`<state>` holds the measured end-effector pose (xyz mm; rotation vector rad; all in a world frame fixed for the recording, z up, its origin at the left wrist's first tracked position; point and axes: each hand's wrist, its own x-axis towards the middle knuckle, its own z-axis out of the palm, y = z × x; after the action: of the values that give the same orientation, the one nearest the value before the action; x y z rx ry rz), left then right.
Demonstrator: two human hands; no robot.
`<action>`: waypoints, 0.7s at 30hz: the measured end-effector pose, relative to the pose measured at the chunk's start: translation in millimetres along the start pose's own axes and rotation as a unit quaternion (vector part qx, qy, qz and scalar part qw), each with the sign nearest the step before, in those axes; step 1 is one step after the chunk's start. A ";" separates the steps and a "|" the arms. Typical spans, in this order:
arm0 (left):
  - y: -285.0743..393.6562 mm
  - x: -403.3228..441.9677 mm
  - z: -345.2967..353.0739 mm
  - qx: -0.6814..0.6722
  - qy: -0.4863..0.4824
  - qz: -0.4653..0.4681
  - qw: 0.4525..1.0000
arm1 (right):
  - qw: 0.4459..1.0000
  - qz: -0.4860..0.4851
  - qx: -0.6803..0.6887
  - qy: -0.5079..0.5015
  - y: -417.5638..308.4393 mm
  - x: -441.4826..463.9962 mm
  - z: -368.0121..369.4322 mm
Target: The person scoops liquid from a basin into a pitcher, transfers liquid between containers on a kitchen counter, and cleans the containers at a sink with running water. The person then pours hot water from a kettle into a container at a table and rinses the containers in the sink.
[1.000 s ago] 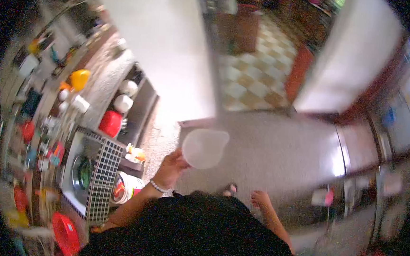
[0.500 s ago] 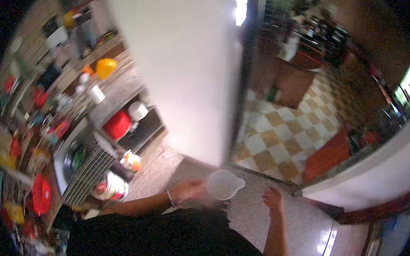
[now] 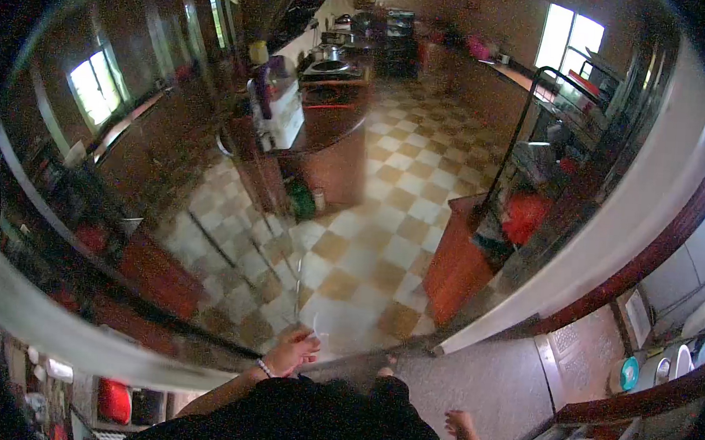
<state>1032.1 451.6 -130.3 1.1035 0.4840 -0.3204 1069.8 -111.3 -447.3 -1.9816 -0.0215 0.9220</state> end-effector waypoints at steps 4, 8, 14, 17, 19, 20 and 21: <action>59.5 95.8 16.2 -0.151 0.047 0.021 0.987 | 0.867 -0.407 -0.287 0.001 20.8 172.9 -47.6; 120.6 184.3 10.6 -0.166 0.052 0.084 0.981 | 0.983 -0.066 -0.086 -0.147 -186.4 304.7 -71.6; 242.6 269.5 1.8 -0.115 0.104 0.122 0.980 | 0.982 -0.096 -0.065 -0.147 -489.5 450.4 -96.3; 291.5 347.4 -28.9 -0.100 0.124 0.093 0.983 | 0.988 -0.103 -0.025 -0.112 -589.2 528.4 -116.5; 321.8 412.6 -62.1 -0.075 0.092 0.100 0.988 | 0.976 -0.083 0.132 -0.149 -626.3 587.9 -131.6; 346.6 446.1 -69.1 -0.080 0.060 0.102 0.990 | 0.973 -0.102 0.137 -0.153 -625.4 631.3 -137.7; 369.8 480.2 -74.2 -0.087 0.026 0.100 0.991 | 0.978 -0.082 0.127 -0.141 -620.4 667.4 -151.1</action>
<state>1602.2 670.1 -123.2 0.9835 0.4354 -0.0717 1847.3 374.9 -336.2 -1.5786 -0.2154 1.0356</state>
